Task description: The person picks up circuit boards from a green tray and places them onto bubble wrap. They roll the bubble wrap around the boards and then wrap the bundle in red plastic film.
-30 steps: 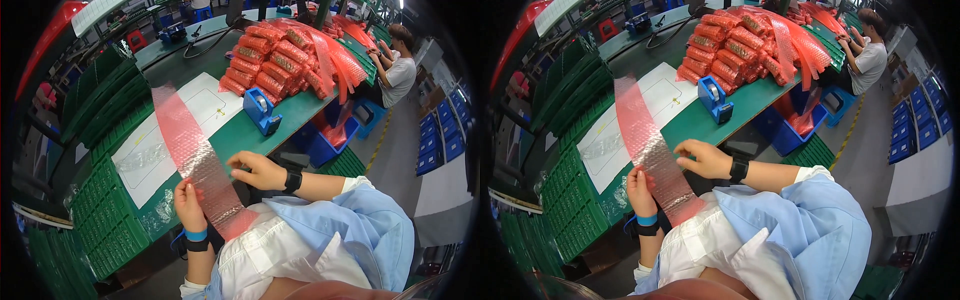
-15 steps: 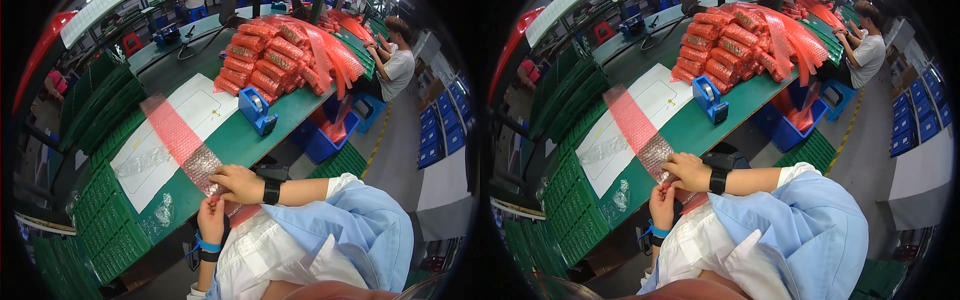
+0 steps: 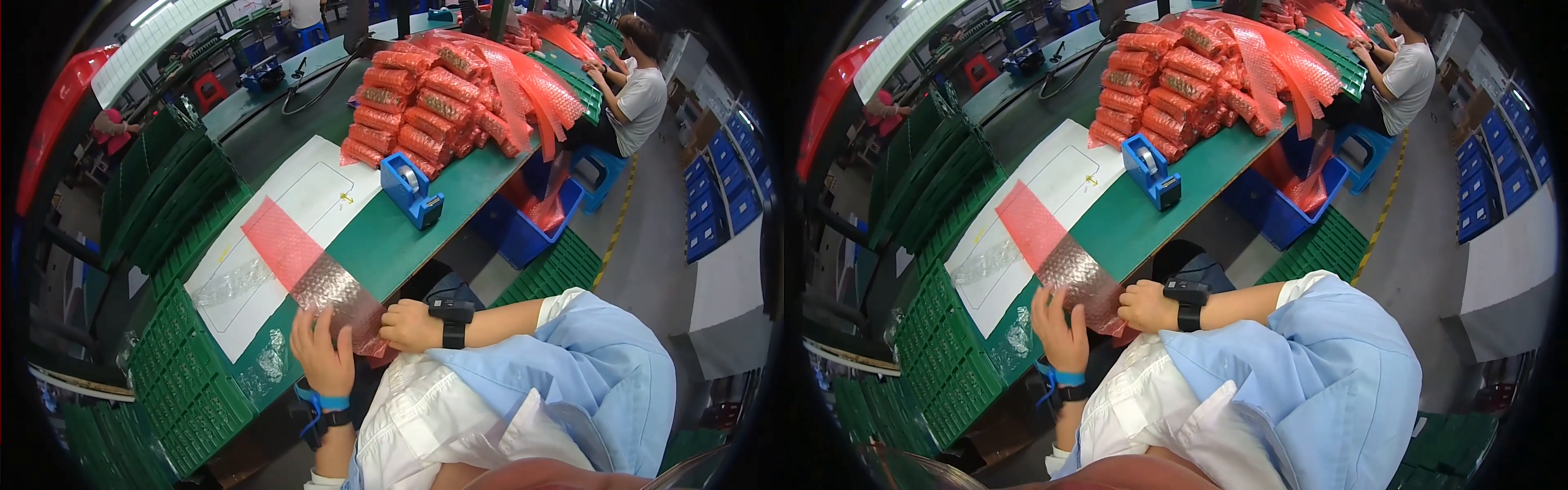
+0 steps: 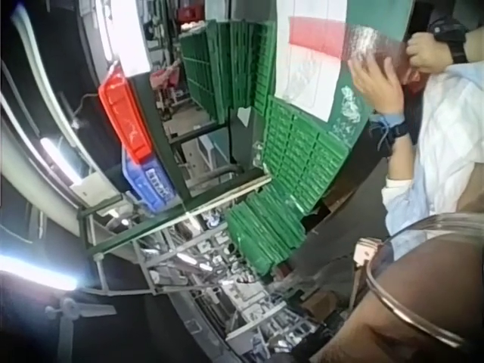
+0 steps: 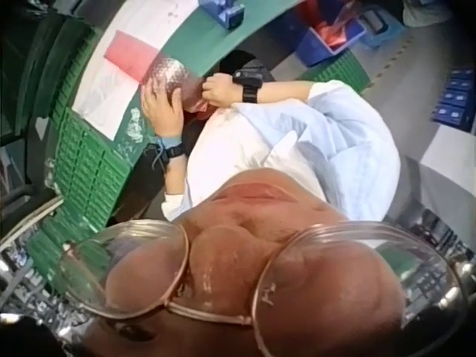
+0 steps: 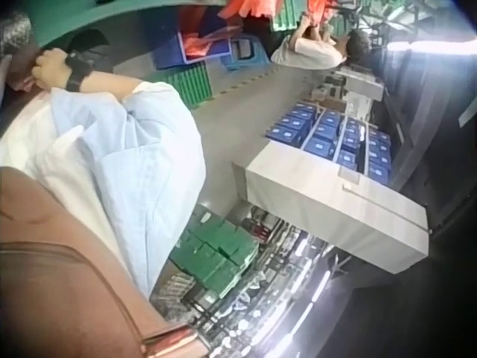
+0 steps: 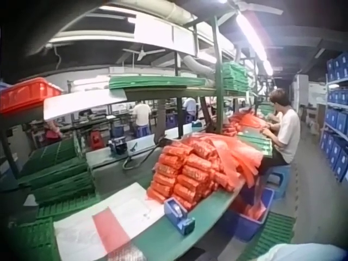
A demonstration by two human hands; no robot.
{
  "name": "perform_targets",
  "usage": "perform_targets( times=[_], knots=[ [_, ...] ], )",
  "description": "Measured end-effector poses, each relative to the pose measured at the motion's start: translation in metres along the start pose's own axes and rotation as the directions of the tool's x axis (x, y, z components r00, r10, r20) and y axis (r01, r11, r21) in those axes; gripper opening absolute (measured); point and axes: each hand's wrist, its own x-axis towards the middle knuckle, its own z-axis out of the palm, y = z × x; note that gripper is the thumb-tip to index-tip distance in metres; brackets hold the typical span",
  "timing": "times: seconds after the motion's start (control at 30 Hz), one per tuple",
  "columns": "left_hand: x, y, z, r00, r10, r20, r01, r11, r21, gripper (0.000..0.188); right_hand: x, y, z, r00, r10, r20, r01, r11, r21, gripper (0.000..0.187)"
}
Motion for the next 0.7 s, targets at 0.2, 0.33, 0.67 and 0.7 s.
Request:
perform_targets(
  times=[0.2,0.33,0.67,0.7],
  knots=[
    [0.024,-0.025,0.034,0.974,-0.085,0.211,0.030,0.968,0.250,0.050,-0.013,0.021,0.019,0.984,0.068,0.163,-0.063,0.997,-0.035,0.026],
    [0.020,-0.025,0.033,0.918,-0.134,0.374,0.026,0.960,0.278,0.052,-0.005,0.023,-0.001,0.521,0.211,0.827,-0.271,0.960,-0.074,0.042],
    [-0.011,0.018,0.039,0.947,-0.053,0.317,-0.005,0.984,0.181,0.055,0.067,0.033,-0.082,0.942,0.237,0.237,-0.324,0.829,0.455,0.023],
    [-0.013,0.023,0.037,0.954,-0.070,0.291,0.019,0.984,0.175,0.056,0.075,0.037,-0.079,0.956,0.262,0.129,-0.292,0.872,0.392,0.025]
  ],
)
